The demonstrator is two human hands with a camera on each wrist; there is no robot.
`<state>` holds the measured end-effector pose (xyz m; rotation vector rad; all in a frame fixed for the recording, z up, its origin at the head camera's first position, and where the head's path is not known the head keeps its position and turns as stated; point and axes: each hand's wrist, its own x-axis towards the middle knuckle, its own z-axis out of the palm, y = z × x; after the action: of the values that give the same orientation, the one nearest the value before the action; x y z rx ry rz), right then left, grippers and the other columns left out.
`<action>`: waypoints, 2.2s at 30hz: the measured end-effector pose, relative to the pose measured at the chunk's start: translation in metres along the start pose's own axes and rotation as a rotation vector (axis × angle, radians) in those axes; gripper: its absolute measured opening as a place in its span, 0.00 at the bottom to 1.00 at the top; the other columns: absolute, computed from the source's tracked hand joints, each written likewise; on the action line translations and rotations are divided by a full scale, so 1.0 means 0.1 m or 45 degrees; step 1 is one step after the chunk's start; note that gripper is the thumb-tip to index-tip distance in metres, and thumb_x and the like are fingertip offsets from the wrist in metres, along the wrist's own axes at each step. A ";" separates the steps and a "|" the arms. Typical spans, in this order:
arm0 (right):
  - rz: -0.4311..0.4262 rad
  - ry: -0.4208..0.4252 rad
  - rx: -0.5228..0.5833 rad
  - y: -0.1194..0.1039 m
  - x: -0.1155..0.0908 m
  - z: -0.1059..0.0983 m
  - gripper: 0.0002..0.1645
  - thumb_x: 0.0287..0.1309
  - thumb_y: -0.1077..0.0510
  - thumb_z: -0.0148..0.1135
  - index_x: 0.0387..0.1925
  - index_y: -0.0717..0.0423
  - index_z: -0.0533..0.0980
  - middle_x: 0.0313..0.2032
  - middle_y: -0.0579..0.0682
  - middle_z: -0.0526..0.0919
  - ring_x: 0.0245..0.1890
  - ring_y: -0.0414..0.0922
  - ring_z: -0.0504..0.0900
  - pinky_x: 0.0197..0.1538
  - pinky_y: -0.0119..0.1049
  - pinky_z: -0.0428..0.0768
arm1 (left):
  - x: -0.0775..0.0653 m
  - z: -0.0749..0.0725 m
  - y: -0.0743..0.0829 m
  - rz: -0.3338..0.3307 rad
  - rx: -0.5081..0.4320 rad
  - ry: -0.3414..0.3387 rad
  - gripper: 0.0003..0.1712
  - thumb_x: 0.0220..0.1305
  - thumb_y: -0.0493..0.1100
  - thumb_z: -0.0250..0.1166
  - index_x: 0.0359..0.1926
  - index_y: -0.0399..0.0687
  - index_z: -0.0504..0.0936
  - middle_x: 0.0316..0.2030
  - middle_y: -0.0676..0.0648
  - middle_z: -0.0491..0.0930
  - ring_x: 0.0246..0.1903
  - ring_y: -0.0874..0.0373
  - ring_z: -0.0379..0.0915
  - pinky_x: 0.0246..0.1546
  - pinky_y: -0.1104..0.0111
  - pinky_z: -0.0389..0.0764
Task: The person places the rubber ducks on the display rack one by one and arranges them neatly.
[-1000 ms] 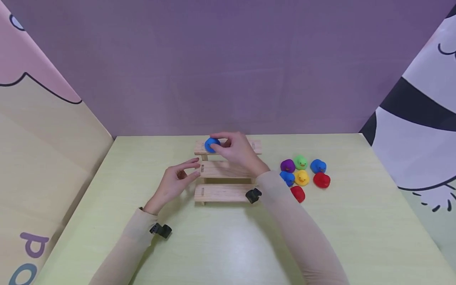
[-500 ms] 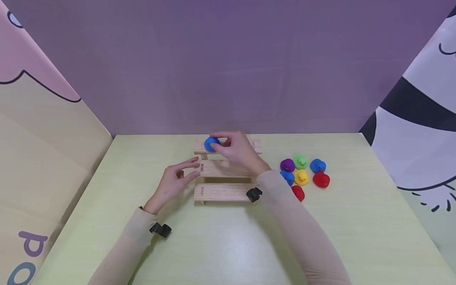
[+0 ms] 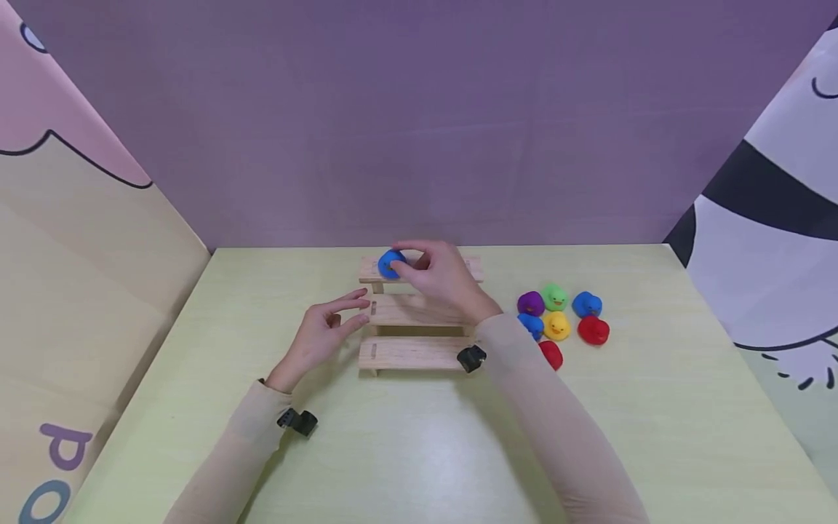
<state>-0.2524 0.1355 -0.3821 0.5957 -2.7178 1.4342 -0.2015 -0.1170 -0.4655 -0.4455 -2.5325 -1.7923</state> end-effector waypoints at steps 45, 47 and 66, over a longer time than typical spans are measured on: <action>0.168 0.332 -0.077 0.64 -1.01 -1.04 0.22 0.74 0.45 0.66 0.63 0.46 0.84 0.47 0.19 0.84 0.32 0.37 0.83 0.27 0.33 0.77 | -0.02 0.03 0.06 -0.061 -0.023 -0.004 0.17 0.73 0.46 0.72 0.58 0.49 0.90 0.69 0.54 0.81 0.16 0.65 0.49 0.21 0.73 0.59; 0.195 0.347 -0.085 0.69 -1.07 -1.09 0.22 0.74 0.45 0.66 0.64 0.45 0.84 0.46 0.18 0.83 0.33 0.36 0.82 0.27 0.32 0.77 | -0.02 0.03 0.06 -0.061 -0.024 -0.004 0.17 0.72 0.46 0.72 0.58 0.49 0.90 0.69 0.54 0.81 0.15 0.65 0.50 0.21 0.73 0.59; 0.424 0.440 -0.103 1.21 -1.75 -1.62 0.29 0.75 0.43 0.64 0.72 0.46 0.78 0.48 0.13 0.79 0.38 0.28 0.82 0.39 0.21 0.80 | 0.02 0.09 0.09 -0.038 0.008 -0.027 0.17 0.73 0.47 0.72 0.59 0.49 0.90 0.69 0.54 0.81 0.16 0.63 0.56 0.18 0.73 0.61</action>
<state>-0.1569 0.3831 -0.4163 -0.1099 -2.6566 1.3216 -0.1998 -0.1058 -0.4595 -0.4309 -2.5719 -1.7990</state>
